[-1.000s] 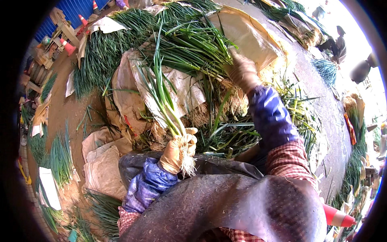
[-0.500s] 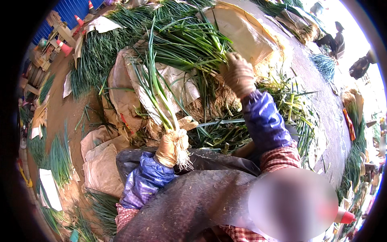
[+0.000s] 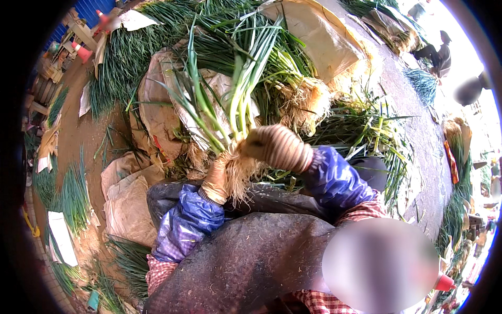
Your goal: The person bundles green onions by hand, gathering stalks into a bunch and tying them with a thin strip.
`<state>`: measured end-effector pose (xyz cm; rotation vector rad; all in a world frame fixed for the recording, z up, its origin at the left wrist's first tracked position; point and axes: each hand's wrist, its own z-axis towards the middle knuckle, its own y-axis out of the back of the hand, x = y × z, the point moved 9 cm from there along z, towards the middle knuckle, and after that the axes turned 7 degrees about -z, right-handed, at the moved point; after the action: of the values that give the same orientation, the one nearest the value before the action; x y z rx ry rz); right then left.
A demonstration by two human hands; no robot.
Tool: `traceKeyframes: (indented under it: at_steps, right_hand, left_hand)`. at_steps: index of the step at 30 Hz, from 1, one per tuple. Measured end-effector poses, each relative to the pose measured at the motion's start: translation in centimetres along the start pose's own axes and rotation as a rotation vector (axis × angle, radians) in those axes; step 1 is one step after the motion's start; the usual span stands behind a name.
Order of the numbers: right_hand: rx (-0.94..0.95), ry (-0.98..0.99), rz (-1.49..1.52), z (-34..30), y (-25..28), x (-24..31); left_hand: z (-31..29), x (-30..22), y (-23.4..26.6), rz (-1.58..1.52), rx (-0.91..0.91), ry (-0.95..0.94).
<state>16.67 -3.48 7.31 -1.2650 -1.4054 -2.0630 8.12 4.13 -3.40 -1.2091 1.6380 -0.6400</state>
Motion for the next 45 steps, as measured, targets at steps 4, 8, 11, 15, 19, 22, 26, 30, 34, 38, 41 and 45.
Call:
traceKeyframes:
  at_steps: [4, 8, 11, 15, 19, 22, 26, 30, 34, 38, 41, 45]
  right_hand:
    - [0.201, -0.354, 0.169, -0.4, -2.5, -2.7]
    - [0.023, -0.479, 0.460, 2.0, -1.2, -7.1]
    - [-0.053, -0.470, 0.774, 3.9, -1.2, -10.0]
    - [-0.211, -0.553, 0.497, 3.2, 1.6, -7.0]
    - [-0.064, -0.124, -0.214, 3.8, 2.8, -6.3]
    - [-0.184, -0.260, -0.097, 2.6, 3.4, -2.7]
    - [-0.175, -0.088, -0.063, 2.5, 2.6, 0.6]
    - [-0.133, -0.486, 0.032, 2.3, 2.2, -5.3]
    - [-0.022, -0.460, 0.308, 1.0, -1.3, -4.4]
    - [-0.175, -0.427, 0.429, 0.2, 0.0, -2.7]
    - [-0.327, -0.402, 0.425, 1.6, 1.9, -4.5]
    - [-0.314, -0.483, 0.486, 1.4, 1.8, -2.7]
  left_hand:
    - [-0.4, 1.0, -1.3, -0.149, 0.148, 0.087]
    - [-0.1, 1.2, 0.1, 0.007, 0.117, 0.014]
    - [-0.3, 1.4, 0.0, 0.107, 0.144, -0.084]
    - [-0.5, 0.5, 0.6, 0.248, 0.035, -0.209]
    - [-1.2, -0.8, -0.8, 0.382, 0.055, -0.414]
    - [-1.6, -1.0, -1.0, 0.381, 0.020, -0.377]
    - [-1.9, -2.2, -0.8, 0.557, -0.106, -0.359]
    - [-1.4, -1.6, -0.6, 0.418, -0.021, -0.453]
    - [-1.4, -1.3, -0.5, 0.293, 0.001, -0.419]
    - [-1.4, -1.2, -0.5, 0.178, 0.015, -0.310]
    - [-1.7, -1.4, -1.2, 0.361, 0.012, -0.418]
    - [-2.4, -1.0, -3.0, 0.376, 0.070, -0.342]
